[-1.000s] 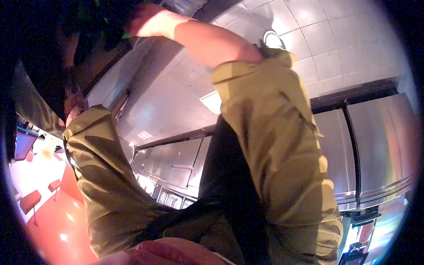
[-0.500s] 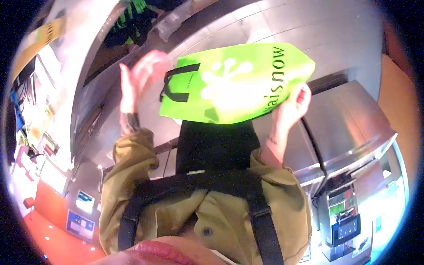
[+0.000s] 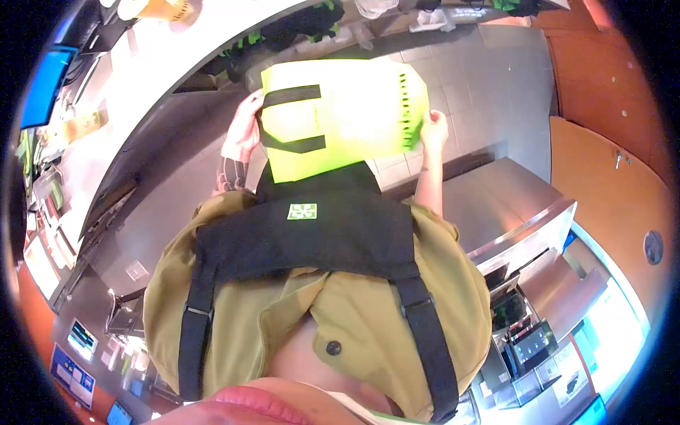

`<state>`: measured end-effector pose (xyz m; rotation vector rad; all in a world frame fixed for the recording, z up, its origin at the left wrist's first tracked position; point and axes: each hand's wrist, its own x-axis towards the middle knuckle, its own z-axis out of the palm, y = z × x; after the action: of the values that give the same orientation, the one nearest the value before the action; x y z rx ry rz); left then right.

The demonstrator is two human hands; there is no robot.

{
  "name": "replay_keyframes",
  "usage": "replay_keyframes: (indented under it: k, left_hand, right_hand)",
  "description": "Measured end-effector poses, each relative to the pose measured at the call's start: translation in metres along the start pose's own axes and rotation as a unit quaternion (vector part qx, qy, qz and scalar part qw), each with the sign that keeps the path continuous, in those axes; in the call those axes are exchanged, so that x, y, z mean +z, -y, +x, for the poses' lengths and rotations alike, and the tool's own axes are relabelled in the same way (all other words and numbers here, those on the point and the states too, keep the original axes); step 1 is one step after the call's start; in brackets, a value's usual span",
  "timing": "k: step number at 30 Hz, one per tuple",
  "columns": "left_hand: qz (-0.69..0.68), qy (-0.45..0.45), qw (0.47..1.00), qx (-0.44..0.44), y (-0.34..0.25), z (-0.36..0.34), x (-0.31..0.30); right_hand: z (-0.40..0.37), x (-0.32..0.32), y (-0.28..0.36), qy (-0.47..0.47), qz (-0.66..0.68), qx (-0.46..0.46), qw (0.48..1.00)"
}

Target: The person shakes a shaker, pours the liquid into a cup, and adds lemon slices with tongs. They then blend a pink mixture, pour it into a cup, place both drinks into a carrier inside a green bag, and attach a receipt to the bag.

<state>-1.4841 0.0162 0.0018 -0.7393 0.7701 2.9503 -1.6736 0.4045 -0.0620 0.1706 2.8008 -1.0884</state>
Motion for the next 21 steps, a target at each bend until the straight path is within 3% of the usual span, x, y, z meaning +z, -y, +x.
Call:
replay_keyframes:
  k: [1, 2, 3, 4, 5, 6, 7, 8, 9, 11, 13, 15, 16, 17, 19, 21]
  left_hand:
    - [-0.001, 0.064, 0.998, 0.006, -0.023, -0.005, 0.006]
    - [0.043, -0.011, 0.999, 0.026, -0.031, -0.012, 0.020]
    - [0.081, -0.184, 0.976, 0.086, -0.031, -0.018, 0.068]
    - [0.079, -0.204, 0.968, 0.123, -0.021, -0.020, 0.095]
    - [0.075, -0.225, 0.959, 0.155, -0.022, -0.024, 0.108]
    - [0.090, -0.210, 0.956, 0.182, -0.015, -0.023, 0.103]
    - [0.012, -0.152, 0.979, 0.138, -0.013, -0.026, 0.109]
    - [0.042, -0.133, 0.979, 0.148, -0.012, -0.029, 0.110]
    - [0.074, -0.117, 0.977, 0.164, -0.017, -0.033, 0.109]
    - [-0.008, -0.024, 0.992, 0.125, -0.037, -0.056, 0.114]
    - [-0.063, -0.020, 0.996, 0.054, -0.058, -0.082, 0.124]
    - [-0.025, 0.000, 0.999, 0.045, -0.063, -0.086, 0.087]
    - [-0.023, -0.014, 0.997, 0.065, -0.059, -0.083, 0.059]
    - [-0.022, -0.104, 0.987, 0.124, -0.061, -0.090, 0.056]
    - [0.232, -0.198, 0.935, 0.180, -0.074, -0.112, 0.039]
    - [0.474, -0.231, 0.802, 0.282, -0.080, -0.139, -0.003]
  right_hand:
    - [-0.002, 0.004, 0.023, -0.046, -0.241, -0.081, 0.966]
    - [-0.007, 0.011, 0.045, -0.084, -0.220, -0.077, 0.969]
    - [-0.022, 0.003, 0.105, -0.012, -0.100, -0.133, 0.986]
    - [-0.031, 0.009, 0.125, 0.113, 0.110, -0.120, 0.980]
    - [-0.051, 0.008, 0.163, 0.301, 0.233, -0.017, 0.925]
    - [-0.074, 0.013, 0.187, 0.444, 0.373, -0.025, 0.814]
    - [-0.105, 0.024, 0.228, 0.513, 0.373, 0.018, 0.773]
    - [-0.138, 0.019, 0.261, 0.515, 0.344, -0.060, 0.783]
    - [-0.141, 0.027, 0.270, 0.459, 0.172, -0.226, 0.842]
    - [-0.146, 0.037, 0.277, 0.482, 0.336, -0.174, 0.790]
    - [-0.143, 0.037, 0.282, 0.570, 0.276, -0.145, 0.760]
    - [-0.138, 0.050, 0.277, 0.583, 0.186, -0.192, 0.768]
    - [-0.138, 0.060, 0.272, 0.578, 0.205, -0.197, 0.765]
    - [-0.140, 0.071, 0.268, 0.547, 0.277, -0.178, 0.770]
    - [-0.119, 0.086, 0.262, 0.450, 0.296, -0.200, 0.818]
    - [-0.093, 0.077, 0.279, 0.404, 0.328, -0.183, 0.834]
